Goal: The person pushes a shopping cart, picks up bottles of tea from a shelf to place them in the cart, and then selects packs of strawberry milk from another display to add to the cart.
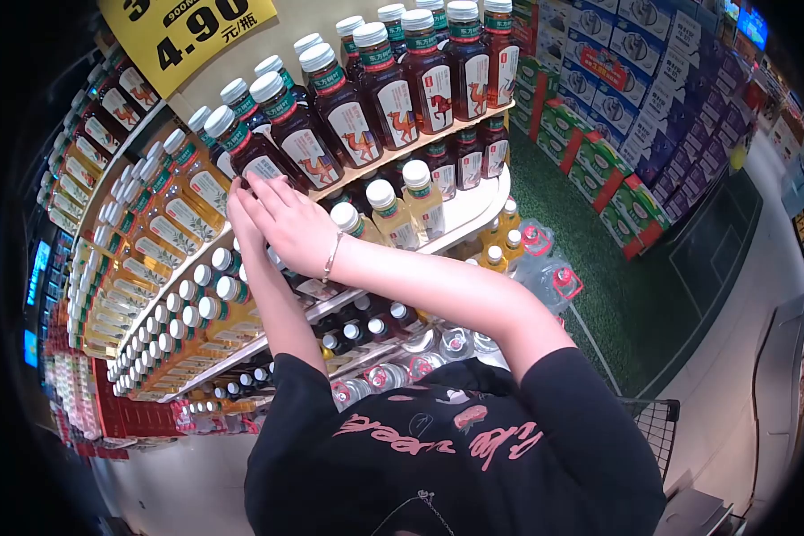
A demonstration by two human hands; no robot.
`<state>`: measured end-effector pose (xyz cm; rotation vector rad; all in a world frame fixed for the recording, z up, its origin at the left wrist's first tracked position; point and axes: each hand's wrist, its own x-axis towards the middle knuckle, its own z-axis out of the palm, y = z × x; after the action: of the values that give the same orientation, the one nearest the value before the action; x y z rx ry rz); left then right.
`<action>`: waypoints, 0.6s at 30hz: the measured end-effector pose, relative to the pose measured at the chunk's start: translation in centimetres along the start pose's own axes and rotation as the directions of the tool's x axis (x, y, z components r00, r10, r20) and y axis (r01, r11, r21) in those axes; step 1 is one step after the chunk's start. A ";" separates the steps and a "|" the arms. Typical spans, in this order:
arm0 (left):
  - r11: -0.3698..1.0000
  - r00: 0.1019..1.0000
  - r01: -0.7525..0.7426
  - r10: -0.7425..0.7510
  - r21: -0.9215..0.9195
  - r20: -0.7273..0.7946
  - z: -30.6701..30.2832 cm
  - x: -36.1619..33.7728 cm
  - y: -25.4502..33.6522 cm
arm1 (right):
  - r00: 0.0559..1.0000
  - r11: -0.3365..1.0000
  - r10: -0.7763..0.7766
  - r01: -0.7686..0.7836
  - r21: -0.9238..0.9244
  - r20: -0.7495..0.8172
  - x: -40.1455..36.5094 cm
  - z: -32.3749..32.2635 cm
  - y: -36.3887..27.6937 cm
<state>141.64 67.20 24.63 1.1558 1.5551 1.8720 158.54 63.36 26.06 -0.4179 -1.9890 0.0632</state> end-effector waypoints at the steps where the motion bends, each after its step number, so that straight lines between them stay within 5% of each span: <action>1: 0.756 0.944 -0.256 0.330 0.602 -0.013 0.2 -0.7 0.9 | 0.999 0.999 0.039 -0.039 0.010 -0.016 0.2 0.8 0.2; 5: 0.730 0.961 -0.174 0.272 0.661 -0.047 0.5 -2.3 2.7 | 0.992 0.989 0.122 -0.124 -0.081 -0.020 -0.5 3.3 1.3; 9: 0.857 0.905 -0.291 0.391 0.426 -0.168 -0.6 -3.4 1.7 | 1.000 0.990 0.021 -0.021 0.137 -0.003 -0.7 2.9 0.3; 13: 0.930 0.931 -0.331 0.294 -0.160 -0.215 -2.6 -7.4 2.2 | 0.999 0.963 0.010 -0.002 0.270 -0.030 -0.3 0.5 -1.6; 18: 0.916 0.977 -0.213 0.197 -0.341 -0.082 -1.0 -13.2 5.4 | 0.998 0.930 -0.004 0.024 0.367 -0.057 0.5 -4.7 -4.5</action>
<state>148.97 55.00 25.55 1.1513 1.0922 2.2138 161.34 58.60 29.58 -0.1591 -1.8722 0.4058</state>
